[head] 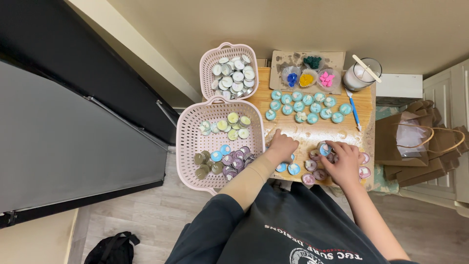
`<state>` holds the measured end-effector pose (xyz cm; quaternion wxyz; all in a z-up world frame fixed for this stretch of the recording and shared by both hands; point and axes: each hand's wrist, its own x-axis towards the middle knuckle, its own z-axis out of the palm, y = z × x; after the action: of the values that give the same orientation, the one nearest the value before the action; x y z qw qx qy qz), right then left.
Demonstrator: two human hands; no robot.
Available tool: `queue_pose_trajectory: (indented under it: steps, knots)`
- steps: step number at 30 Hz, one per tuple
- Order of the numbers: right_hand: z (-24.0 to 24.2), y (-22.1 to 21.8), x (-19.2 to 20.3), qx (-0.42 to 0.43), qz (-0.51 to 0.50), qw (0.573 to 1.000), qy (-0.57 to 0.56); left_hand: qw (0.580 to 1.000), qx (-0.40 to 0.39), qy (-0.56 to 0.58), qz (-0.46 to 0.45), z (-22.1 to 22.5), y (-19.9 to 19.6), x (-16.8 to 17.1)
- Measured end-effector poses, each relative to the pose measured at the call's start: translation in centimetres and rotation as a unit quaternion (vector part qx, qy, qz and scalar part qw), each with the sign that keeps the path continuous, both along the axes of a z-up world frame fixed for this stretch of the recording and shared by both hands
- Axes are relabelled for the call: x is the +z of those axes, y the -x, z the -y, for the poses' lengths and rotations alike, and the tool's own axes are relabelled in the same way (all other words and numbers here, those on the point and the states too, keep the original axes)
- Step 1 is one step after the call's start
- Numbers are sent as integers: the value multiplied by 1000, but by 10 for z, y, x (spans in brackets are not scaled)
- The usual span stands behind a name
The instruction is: Sorting various colored tealight candles from a table into a plastic basket.
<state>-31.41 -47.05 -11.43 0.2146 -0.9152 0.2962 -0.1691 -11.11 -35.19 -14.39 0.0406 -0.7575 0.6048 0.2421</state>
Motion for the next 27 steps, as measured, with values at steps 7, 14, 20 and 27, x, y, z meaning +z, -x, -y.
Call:
queue_pose_trajectory:
  steps: [7,14,20,27]
  knots:
    - [0,1,-1,-8,-11,1000,4,999,-20,-29,5,6,-2,11]
    - [-1,-5,6,0,0,1000,10,999,-39,8,32,8,-3,-4]
    - [-1,-8,11,15,40,999,0,995,5,96,41,0,-13,27]
    - [-19,-30,35,36,75,996,-19,893,234,371,-96,-104,-70,119]
